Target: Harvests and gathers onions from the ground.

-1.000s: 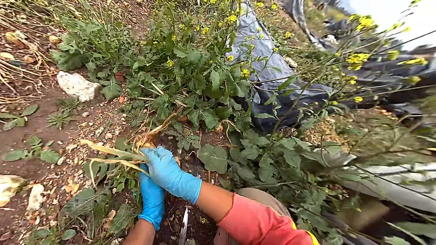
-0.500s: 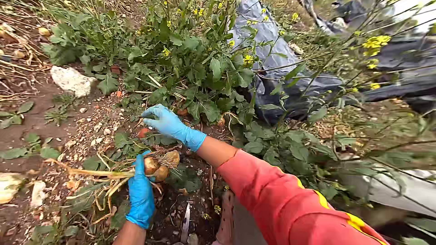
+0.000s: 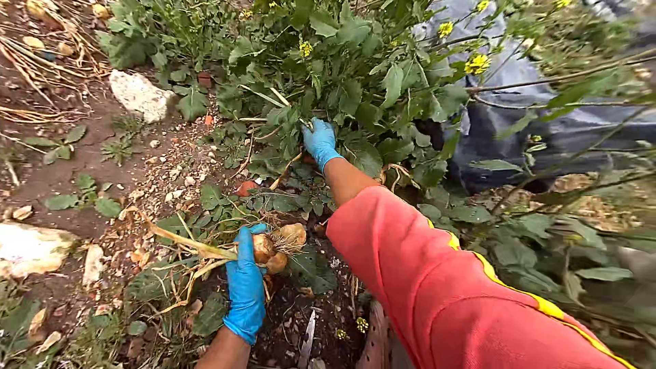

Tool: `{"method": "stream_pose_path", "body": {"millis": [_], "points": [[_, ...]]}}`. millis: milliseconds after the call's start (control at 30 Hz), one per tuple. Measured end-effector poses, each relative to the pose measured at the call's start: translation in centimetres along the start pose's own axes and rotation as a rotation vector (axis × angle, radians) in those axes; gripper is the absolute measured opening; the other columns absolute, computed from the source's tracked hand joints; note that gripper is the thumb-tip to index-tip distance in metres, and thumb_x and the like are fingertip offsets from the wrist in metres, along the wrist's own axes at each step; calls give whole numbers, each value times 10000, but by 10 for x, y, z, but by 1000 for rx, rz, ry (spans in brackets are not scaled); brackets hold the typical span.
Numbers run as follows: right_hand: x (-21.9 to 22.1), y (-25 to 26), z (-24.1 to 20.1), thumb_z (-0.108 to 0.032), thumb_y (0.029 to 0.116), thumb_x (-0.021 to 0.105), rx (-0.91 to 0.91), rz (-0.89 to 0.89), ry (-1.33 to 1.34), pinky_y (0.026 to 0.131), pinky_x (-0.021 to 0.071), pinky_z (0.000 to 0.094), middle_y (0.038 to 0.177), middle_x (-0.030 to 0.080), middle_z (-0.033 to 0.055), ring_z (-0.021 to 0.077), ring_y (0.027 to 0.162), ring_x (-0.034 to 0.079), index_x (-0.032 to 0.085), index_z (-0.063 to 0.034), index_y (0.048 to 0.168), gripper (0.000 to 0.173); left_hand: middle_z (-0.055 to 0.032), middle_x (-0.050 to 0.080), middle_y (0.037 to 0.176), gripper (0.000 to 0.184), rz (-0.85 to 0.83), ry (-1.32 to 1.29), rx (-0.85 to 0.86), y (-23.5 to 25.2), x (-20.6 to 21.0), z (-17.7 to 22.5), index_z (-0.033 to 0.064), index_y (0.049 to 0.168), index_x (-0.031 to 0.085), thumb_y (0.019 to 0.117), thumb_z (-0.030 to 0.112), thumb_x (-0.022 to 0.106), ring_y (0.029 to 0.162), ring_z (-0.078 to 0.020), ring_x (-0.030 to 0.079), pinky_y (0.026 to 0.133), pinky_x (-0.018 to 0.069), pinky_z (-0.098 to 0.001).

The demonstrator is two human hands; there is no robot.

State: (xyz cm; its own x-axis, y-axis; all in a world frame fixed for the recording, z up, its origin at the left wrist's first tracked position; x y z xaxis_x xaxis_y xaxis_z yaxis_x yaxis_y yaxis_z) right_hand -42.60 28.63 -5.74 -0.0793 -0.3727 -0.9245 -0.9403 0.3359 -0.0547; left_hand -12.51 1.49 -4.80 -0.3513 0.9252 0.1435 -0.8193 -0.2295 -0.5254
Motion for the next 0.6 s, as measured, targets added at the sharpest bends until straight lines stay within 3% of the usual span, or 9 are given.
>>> {"method": "stream_pose_path", "body": {"millis": [100,233,367,467,600], "points": [[-8,-3,5,-382,1073,466,4,-43,-3,1154,385,628,1479,551,247,433,1415,481,507,-97,1521,533,-27,748,1010,470,18,6,-21,-2,3,0,194,1150,757,1069,525,434,799,-162,695,612,565,-341],[-16,-18,1,-354,1065,469,44,-44,17,1119,412,644,1459,559,252,438,1388,501,563,-125,1483,486,-32,743,988,506,42,38,-26,2,3,-1,197,1116,760,1055,573,427,823,-184,695,650,570,-386],[-30,-68,7,-407,1076,425,-26,-20,106,1171,367,600,1382,628,234,401,1372,525,642,-73,1391,508,-26,738,1110,530,19,68,-31,3,4,0,194,1188,738,1066,574,390,900,-186,688,707,564,-413],[-32,-124,37,-386,1076,450,-112,2,14,1172,373,572,1312,658,240,403,1327,554,679,-31,1318,487,-18,731,1149,534,-14,64,-17,0,5,2,199,1222,721,1070,576,376,915,-180,683,722,560,-407],[-78,-153,81,-373,1089,423,-83,-7,112,1164,379,585,1326,657,242,392,1331,562,664,-6,1320,496,-5,744,1099,513,-118,120,48,-13,6,6,233,1187,741,1075,564,365,918,-180,704,717,588,-417]]}}
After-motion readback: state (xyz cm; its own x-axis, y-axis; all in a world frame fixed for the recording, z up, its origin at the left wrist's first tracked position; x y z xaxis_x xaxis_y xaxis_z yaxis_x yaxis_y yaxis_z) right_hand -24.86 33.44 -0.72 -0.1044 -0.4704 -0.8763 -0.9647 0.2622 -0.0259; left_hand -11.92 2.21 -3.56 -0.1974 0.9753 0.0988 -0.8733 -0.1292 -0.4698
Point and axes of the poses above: each hand's wrist, its own y-axis towards the middle knuckle, its own x-axis out of the palm, z = x × y, the point moved 4 cm from there along y, towards the middle knuckle
